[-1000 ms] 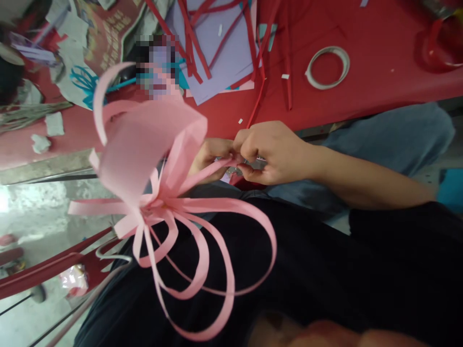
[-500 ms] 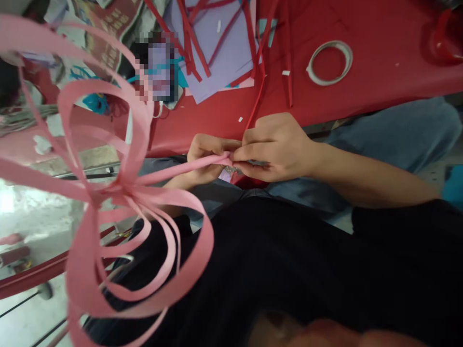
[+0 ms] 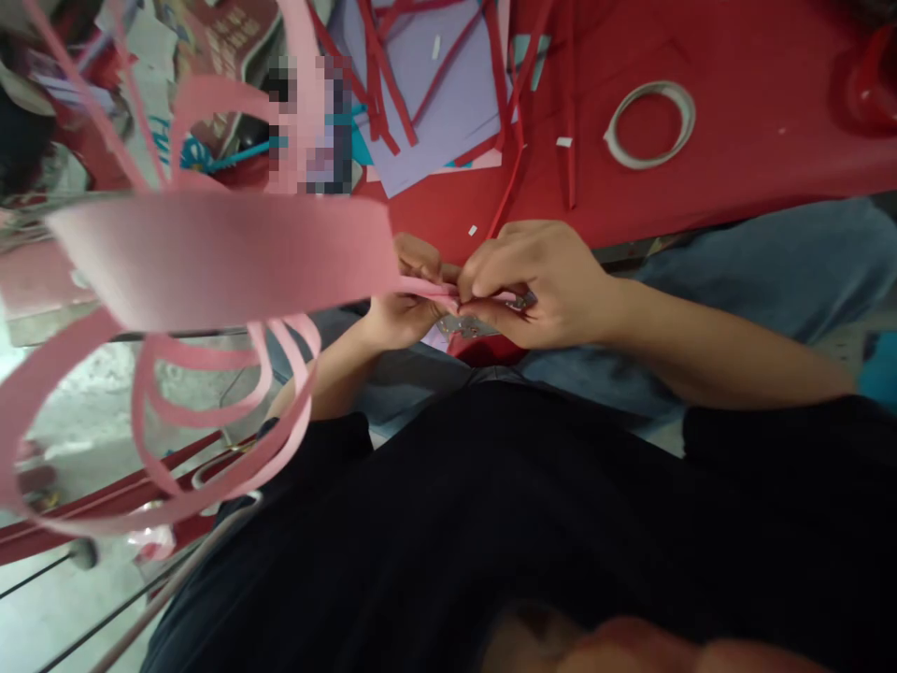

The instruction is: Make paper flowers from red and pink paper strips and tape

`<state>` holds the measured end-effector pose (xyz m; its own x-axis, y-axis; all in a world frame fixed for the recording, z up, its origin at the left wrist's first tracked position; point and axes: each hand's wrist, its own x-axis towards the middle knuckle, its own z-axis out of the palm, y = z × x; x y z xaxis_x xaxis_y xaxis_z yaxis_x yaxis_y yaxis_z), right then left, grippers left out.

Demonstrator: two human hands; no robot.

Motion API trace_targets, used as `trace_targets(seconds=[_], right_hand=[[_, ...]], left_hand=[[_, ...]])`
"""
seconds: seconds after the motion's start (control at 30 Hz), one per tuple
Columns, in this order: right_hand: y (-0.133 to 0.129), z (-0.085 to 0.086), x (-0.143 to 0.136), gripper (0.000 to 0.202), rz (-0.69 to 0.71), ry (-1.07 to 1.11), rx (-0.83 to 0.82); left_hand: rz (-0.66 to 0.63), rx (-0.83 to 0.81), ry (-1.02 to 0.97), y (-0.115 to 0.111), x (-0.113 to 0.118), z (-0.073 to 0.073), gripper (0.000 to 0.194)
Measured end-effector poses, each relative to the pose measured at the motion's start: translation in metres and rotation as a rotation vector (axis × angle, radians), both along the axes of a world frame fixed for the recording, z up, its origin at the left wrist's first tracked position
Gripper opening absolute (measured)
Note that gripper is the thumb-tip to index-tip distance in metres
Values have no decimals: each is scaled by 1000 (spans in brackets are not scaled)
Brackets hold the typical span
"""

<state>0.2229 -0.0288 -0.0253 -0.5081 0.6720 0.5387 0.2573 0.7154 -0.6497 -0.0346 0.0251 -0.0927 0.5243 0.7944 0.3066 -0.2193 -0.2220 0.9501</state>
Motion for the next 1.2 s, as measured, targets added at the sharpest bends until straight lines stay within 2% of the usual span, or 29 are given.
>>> trace_targets(seconds=[0.13,0.3,0.4,0.57,0.73,0.9,1.07,1.2], right_hand=[[1,1,-2,8,35,33,-48],[0,1,-3,12,49,-125,7],[-1,-2,-2,19,82,-133,138],[0,-9,-4,24,135,-116,185],[0,-12,-4,29,117,-128,112],[1,-15,-2,17,73,-131,61],[4,-20,-5,27,91,-80,118],[4,-20,-6,26,68,-23,155]], left_hand=[[-149,206,14,5,10,7,51],[-44,218,25,1,14,6,58],[-105,265,41,1,15,5,54],[-217,214,114,2,18,8,48],[-156,171,82,0,20,3,53],[-156,185,60,2,23,6,60],[-200,230,27,2,28,18,60],[-201,192,43,1,28,19,59]])
